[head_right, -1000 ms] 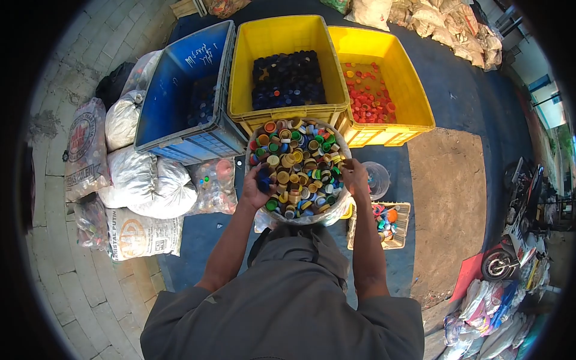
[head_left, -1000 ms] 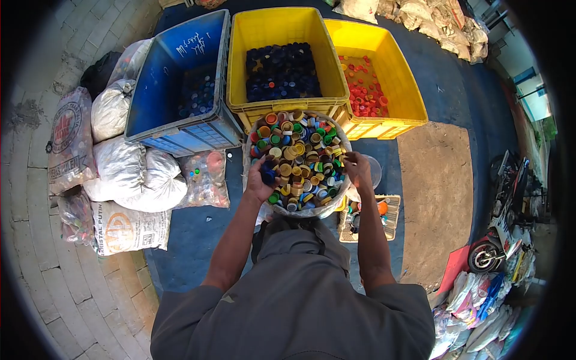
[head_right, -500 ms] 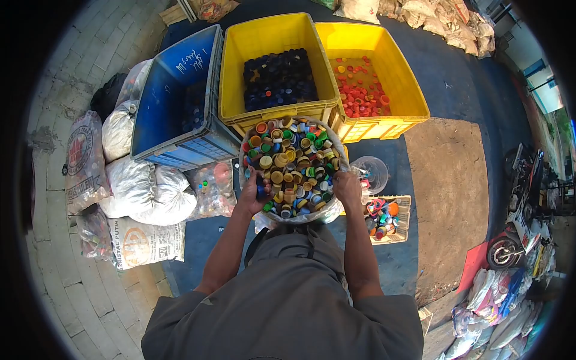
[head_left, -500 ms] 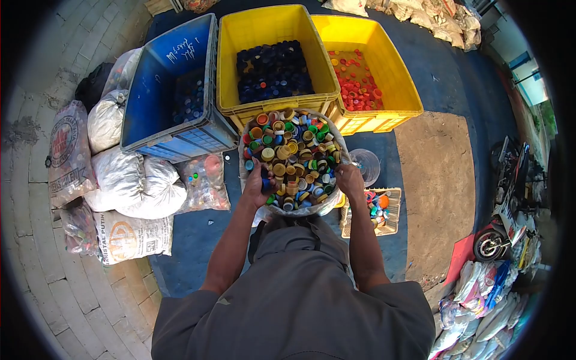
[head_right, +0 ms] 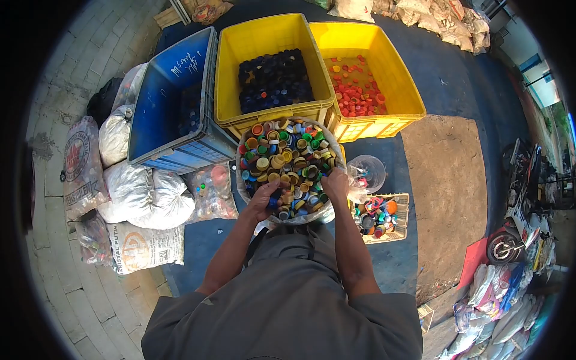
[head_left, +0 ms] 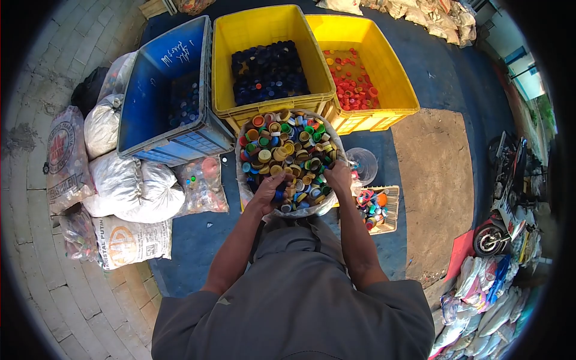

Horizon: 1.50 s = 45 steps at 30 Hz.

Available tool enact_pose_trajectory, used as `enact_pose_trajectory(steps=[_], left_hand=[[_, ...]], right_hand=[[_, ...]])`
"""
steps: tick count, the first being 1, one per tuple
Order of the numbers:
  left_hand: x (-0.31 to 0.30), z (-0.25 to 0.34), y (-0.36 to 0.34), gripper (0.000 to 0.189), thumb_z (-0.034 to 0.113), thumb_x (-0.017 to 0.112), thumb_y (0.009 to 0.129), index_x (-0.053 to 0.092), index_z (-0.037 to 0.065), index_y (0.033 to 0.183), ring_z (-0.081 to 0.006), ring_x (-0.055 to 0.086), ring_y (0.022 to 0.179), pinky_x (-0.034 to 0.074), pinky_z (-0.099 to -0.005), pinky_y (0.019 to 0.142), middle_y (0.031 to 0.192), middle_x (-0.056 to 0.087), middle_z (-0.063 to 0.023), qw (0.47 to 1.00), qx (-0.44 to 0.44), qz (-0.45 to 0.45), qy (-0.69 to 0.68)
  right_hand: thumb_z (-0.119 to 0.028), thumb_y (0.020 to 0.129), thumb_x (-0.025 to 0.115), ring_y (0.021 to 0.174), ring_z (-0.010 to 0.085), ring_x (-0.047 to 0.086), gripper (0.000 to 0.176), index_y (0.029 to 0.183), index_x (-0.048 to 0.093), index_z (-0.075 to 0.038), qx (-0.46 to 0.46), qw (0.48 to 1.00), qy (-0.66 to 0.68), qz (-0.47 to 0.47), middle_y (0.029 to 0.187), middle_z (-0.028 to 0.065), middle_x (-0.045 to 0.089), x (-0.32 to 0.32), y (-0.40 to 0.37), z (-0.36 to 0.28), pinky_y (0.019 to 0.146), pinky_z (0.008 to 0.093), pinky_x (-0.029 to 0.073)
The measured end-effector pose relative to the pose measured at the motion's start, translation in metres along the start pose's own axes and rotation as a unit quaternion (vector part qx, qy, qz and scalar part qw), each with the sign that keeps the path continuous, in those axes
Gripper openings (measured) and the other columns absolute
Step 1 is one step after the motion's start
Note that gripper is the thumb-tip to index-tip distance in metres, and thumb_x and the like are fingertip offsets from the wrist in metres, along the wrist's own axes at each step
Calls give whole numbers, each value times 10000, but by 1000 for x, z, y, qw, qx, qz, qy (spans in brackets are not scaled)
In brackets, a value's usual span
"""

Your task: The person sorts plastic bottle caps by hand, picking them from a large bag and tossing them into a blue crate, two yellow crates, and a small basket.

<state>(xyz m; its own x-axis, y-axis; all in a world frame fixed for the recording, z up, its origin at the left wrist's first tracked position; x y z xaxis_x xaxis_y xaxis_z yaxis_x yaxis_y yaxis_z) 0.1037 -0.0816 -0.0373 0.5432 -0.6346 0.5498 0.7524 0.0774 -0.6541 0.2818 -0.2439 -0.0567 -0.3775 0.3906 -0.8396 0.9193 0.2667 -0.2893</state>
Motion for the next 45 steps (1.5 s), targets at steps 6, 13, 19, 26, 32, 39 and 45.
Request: enact_pose_trajectory(steps=[6, 13, 19, 26, 32, 39, 45], left_hand=[[-1, -8, 10, 271, 336, 625, 925, 628, 88, 1034, -72, 584, 593, 506, -239, 479, 816, 573, 20, 1000, -3, -1, 26], [45, 24, 10, 403, 186, 727, 854, 604, 55, 1215, -41, 503, 612, 422, -204, 542, 782, 553, 37, 970, 179, -41, 156], [57, 24, 9, 426, 169, 717, 855, 593, 60, 1248, -33, 492, 612, 386, -190, 533, 769, 573, 39, 967, 167, -55, 183], [52, 23, 9, 377, 167, 702, 869, 613, 49, 1216, -14, 477, 586, 359, -188, 493, 752, 596, 35, 956, 192, -27, 220], [39, 21, 14, 301, 181, 680, 892, 630, 46, 1157, -19, 485, 560, 371, -201, 461, 760, 593, 23, 965, 207, -10, 159], [0, 1, 29, 284, 376, 560, 957, 594, 115, 1064, -81, 550, 640, 460, -216, 479, 773, 532, 8, 987, 33, 57, -148], [-3, 4, 32, 306, 315, 501, 968, 536, 43, 1103, -219, 611, 799, 563, -365, 724, 905, 590, -84, 954, 32, 38, -296]], right_hand=[[-194, 838, 682, 623, 104, 558, 243, 946, 631, 17, 24, 914, 395, -93, 805, 89, 684, -2, -7, 0, 558, 253, 443], [-154, 923, 619, 543, 33, 432, 159, 1019, 577, -34, 84, 660, 689, -288, 766, -22, 545, -1, -51, -43, 461, 166, 322], [-185, 926, 611, 539, 37, 438, 151, 983, 600, -47, 86, 668, 672, -306, 726, -21, 552, 11, -64, -54, 444, 177, 305], [-303, 911, 628, 457, 37, 389, 253, 838, 617, -61, 61, 764, 585, -264, 586, -41, 473, -4, -63, -64, 419, 203, 270], [-262, 907, 623, 492, 38, 398, 203, 840, 581, -75, 64, 786, 545, -284, 649, -45, 481, -2, -63, -71, 442, 207, 282], [-224, 928, 455, 602, 105, 493, 237, 1062, 560, -59, 150, 670, 687, -237, 833, 63, 629, 14, -53, -56, 489, 236, 367], [-56, 816, 390, 952, 238, 593, 423, 1224, 499, -28, 128, 551, 783, -258, 1091, 155, 600, 4, -59, -68, 767, 364, 505]])
Point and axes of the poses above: each hand's wrist, its own y-axis towards the middle knuckle, its own x-axis out of the palm, z = x × y, the point moved 7 cm from there along y, towards the middle knuckle
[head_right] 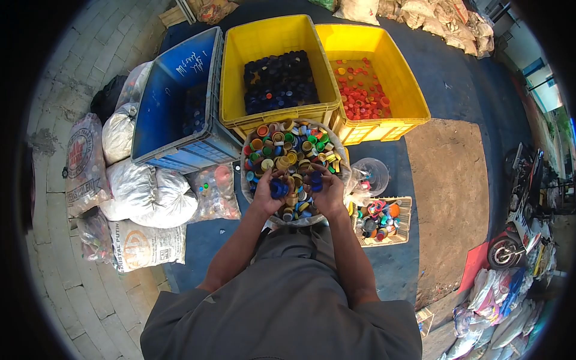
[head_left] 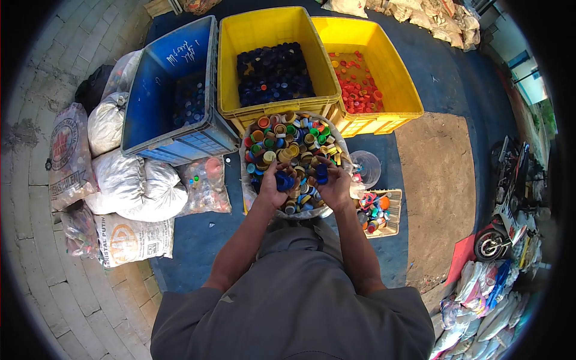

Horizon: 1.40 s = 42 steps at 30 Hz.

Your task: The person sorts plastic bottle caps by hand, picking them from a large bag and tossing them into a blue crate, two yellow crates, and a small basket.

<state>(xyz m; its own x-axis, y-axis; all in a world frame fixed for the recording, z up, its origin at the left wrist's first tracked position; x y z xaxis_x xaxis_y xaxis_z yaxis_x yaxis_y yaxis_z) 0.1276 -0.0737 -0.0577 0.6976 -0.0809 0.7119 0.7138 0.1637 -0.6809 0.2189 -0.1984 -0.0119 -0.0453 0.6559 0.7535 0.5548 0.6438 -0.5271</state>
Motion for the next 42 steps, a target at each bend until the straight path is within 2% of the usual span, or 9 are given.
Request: enact_pose_trajectory(steps=[5, 12, 22, 27, 29, 32, 35, 36, 42], left_hand=[[27, 13, -9, 244, 109, 501, 888, 515, 20, 1115, -309, 596, 971, 500, -496, 922, 1050, 584, -151, 995, 1, -86, -46], [42, 36, -7, 289, -33, 474, 875, 486, 14, 1160, -341, 561, 1110, 458, -495, 1020, 1125, 560, -169, 993, 26, -112, -37], [54, 69, 42, 140, 76, 442, 976, 529, 45, 1081, -222, 571, 994, 461, -384, 924, 1039, 586, -103, 991, 113, -76, 21], [115, 125, 80, 250, 201, 511, 945, 537, -19, 1060, -264, 567, 1014, 445, -410, 947, 1049, 598, -118, 985, 96, -138, 43], [157, 150, 73, 520, 298, 554, 921, 428, -56, 1280, -344, 473, 1211, 361, -444, 1056, 1278, 497, -223, 979, 123, -161, 24], [170, 176, 56, 829, 377, 570, 906, 134, -58, 1460, -410, 230, 1395, 214, -468, 1146, 1494, 197, -297, 986, 160, -42, 37], [156, 184, 46, 1025, 434, 579, 894, -142, -16, 1467, -410, -27, 1444, 72, -475, 1170, 1531, -107, -294, 970, 160, -139, 121], [139, 186, 45, 819, 395, 556, 922, 129, -39, 1470, -385, 225, 1406, 196, -472, 1154, 1502, 199, -278, 976, 170, -85, 110], [42, 164, 28, 271, 245, 552, 943, 575, 37, 1115, -174, 609, 996, 499, -405, 893, 1060, 624, -54, 954, 230, -64, 179]], right_hand=[[106, 683, 353, 1139, 300, 543, 601, 1272, 430, 13, -24, 999, -19, -20, 1212, 193, 530, 5, 6, 7, 957, 434, 490], [152, 771, 350, 1108, 298, 576, 490, 1244, 424, 46, -25, 996, -90, 5, 1193, 196, 529, 19, 14, 4, 946, 397, 528], [138, 789, 431, 976, 255, 622, 365, 1144, 494, 77, -43, 980, -191, 28, 1093, 173, 548, 50, 68, 12, 840, 309, 584], [82, 840, 473, 939, 258, 638, 277, 1108, 469, 151, -87, 975, -203, -33, 1063, 213, 558, 102, 136, -24, 821, 325, 589], [54, 864, 496, 946, 272, 644, 301, 1140, 449, 163, -114, 975, -176, -75, 1065, 223, 562, 128, 157, -49, 819, 325, 585], [20, 895, 507, 965, 297, 648, 356, 1199, 411, 177, -176, 962, -195, -71, 1080, 238, 564, 141, 158, -74, 822, 324, 577], [1, 915, 485, 1006, 317, 633, 413, 1272, 369, 174, -204, 956, -211, -19, 1124, 239, 550, 125, 141, -90, 859, 333, 560], [1, 914, 483, 1014, 317, 629, 414, 1274, 370, 170, -200, 960, -196, -8, 1136, 236, 545, 106, 135, -91, 866, 337, 557], [12, 895, 480, 978, 269, 625, 369, 1248, 431, 109, -190, 962, -159, 113, 1113, 193, 565, -8, 85, -74, 847, 329, 551]])
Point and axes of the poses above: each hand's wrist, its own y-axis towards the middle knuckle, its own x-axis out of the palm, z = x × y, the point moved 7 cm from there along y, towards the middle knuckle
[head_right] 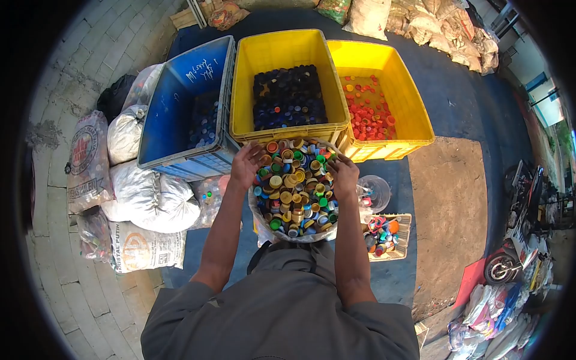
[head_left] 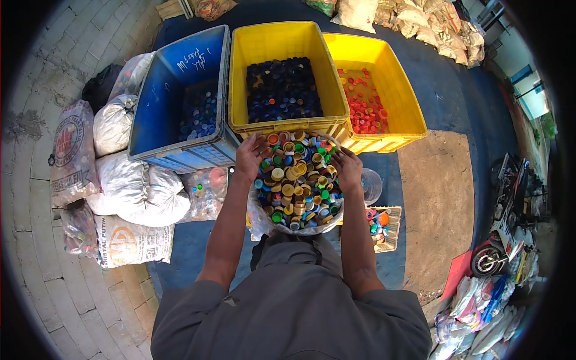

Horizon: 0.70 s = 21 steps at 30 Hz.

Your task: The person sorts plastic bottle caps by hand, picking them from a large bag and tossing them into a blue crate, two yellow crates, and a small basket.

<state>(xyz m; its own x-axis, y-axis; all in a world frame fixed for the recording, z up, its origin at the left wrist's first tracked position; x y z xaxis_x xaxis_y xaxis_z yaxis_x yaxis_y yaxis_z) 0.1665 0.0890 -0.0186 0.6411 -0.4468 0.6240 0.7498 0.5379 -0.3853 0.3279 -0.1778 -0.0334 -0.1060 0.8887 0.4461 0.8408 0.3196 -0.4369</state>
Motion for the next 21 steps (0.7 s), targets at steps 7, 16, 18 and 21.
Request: enact_pose_trajectory(steps=[7, 16, 18, 21], left_hand=[[-33, -50, -54, 180, 127, 619, 894, 603, 20, 1037, -167, 627, 870, 507, -308, 765, 949, 664, -75, 929, 159, 125, 310], [-16, -66, -104, 386, 138, 690, 777, 570, 55, 1135, -342, 478, 1104, 332, -454, 976, 1103, 571, -132, 752, 247, 141, 595], [-15, -68, -110, 390, 139, 693, 768, 574, 66, 1132, -331, 480, 1101, 336, -452, 970, 1104, 571, -122, 733, 244, 144, 619], [-8, -66, -118, 395, 149, 696, 759, 578, 81, 1131, -321, 472, 1105, 339, -454, 962, 1120, 568, -110, 712, 236, 144, 646]], right_hand=[[-36, 884, 541, 815, 186, 644, 283, 1149, 535, 62, -58, 966, -247, 55, 1005, 136, 617, -50, -38, 24, 665, 285, 563], [-62, 846, 600, 818, 217, 664, 215, 1034, 627, 37, -179, 854, -487, 37, 942, 154, 687, -38, -45, -1, 686, 336, 529], [-62, 829, 608, 813, 233, 671, 207, 1012, 635, 33, -193, 845, -499, 23, 913, 162, 691, -34, -44, 0, 704, 350, 524], [-55, 809, 611, 802, 252, 679, 201, 990, 639, 28, -221, 828, -516, 0, 890, 168, 693, -27, -44, 4, 723, 353, 520]])
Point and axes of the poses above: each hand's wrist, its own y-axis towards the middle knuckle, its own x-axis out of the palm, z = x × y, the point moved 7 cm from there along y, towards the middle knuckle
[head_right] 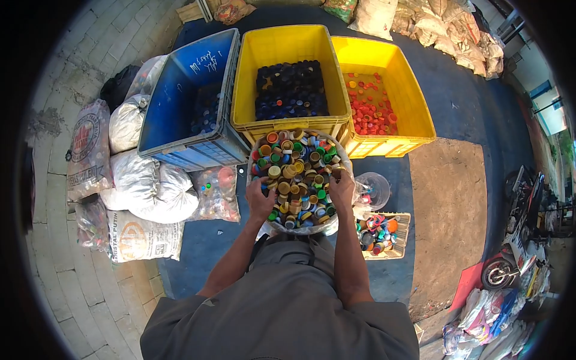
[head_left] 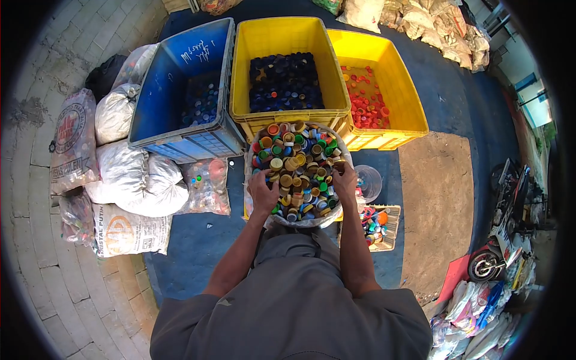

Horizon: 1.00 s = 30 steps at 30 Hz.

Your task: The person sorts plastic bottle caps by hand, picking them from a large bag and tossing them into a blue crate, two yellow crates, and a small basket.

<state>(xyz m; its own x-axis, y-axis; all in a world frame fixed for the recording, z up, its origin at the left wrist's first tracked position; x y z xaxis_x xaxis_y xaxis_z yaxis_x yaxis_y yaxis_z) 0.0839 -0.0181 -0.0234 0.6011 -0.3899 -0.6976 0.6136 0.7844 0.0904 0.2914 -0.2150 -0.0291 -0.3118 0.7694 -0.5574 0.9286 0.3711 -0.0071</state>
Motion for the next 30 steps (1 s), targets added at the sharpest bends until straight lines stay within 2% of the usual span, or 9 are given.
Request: enact_pose_trajectory(steps=[2, 3, 6, 10, 16, 21, 24, 28, 30], left_hand=[[-4, 6, 3, 403, 158, 698, 756, 578, 87, 1133, -316, 467, 1110, 339, -456, 960, 1129, 567, -101, 1000, 11, -7, 15], [-4, 8, 6, 409, 164, 700, 754, 576, 88, 1136, -314, 465, 1112, 338, -457, 960, 1130, 567, -96, 1000, 20, -11, 22], [-4, 17, 17, 440, 183, 708, 749, 568, 87, 1155, -313, 460, 1120, 329, -458, 970, 1137, 567, -92, 997, 53, -43, 42], [5, 30, 28, 510, 208, 717, 749, 537, 88, 1211, -318, 447, 1144, 315, -470, 995, 1182, 540, -101, 991, 95, -83, 49], [16, 23, 37, 580, 222, 722, 754, 486, 93, 1267, -326, 421, 1180, 302, -509, 1014, 1252, 481, -121, 987, 20, -106, 123], [27, 3, 39, 560, 243, 734, 746, 512, 89, 1237, -333, 443, 1159, 324, -501, 998, 1219, 515, -129, 994, 22, -78, 69], [31, -2, 46, 531, 260, 746, 732, 549, 76, 1190, -335, 475, 1123, 338, -484, 993, 1163, 558, -125, 995, 23, -81, 53], [21, 3, 51, 483, 258, 748, 740, 584, 42, 1139, -316, 561, 1035, 409, -438, 953, 1066, 616, -130, 998, 45, -42, -4], [17, -3, 51, 474, 226, 746, 752, 580, 24, 1148, -298, 601, 991, 456, -406, 903, 1049, 631, -145, 995, -11, -23, -100]], right_hand=[[-47, 802, 609, 796, 260, 683, 195, 980, 640, 25, -37, 998, -41, -6, 885, 171, 696, 3, -6, -13, 730, 352, 519], [-32, 780, 620, 800, 306, 671, 176, 949, 642, 13, -27, 999, 10, -14, 875, 178, 683, 3, -12, -26, 731, 378, 514], [-20, 759, 611, 803, 366, 622, 197, 953, 627, 6, -143, 989, -44, 10, 852, 200, 631, 15, -22, -35, 722, 443, 493], [-16, 742, 634, 853, 388, 551, 232, 973, 617, -28, -153, 982, -110, 17, 864, 190, 564, 22, -34, -43, 769, 466, 450], [-17, 728, 656, 905, 364, 550, 264, 986, 618, -55, -150, 983, -103, 20, 920, 172, 568, 20, -39, -47, 812, 453, 443], [-37, 729, 665, 932, 371, 542, 269, 994, 623, -62, -126, 985, -115, 10, 944, 171, 574, 20, -41, -39, 829, 461, 435], [-77, 738, 673, 950, 358, 535, 307, 1041, 628, -76, -137, 980, -144, -4, 968, 162, 582, 28, -38, -47, 836, 460, 428], [-150, 762, 657, 1079, 343, 493, 486, 1232, 554, -86, -159, 966, -198, -55, 1106, 114, 594, 57, -29, -68, 892, 498, 378], [-162, 770, 650, 1115, 334, 476, 559, 1305, 502, -97, -176, 961, -203, -71, 1158, 96, 589, 71, -25, -81, 910, 499, 353]])
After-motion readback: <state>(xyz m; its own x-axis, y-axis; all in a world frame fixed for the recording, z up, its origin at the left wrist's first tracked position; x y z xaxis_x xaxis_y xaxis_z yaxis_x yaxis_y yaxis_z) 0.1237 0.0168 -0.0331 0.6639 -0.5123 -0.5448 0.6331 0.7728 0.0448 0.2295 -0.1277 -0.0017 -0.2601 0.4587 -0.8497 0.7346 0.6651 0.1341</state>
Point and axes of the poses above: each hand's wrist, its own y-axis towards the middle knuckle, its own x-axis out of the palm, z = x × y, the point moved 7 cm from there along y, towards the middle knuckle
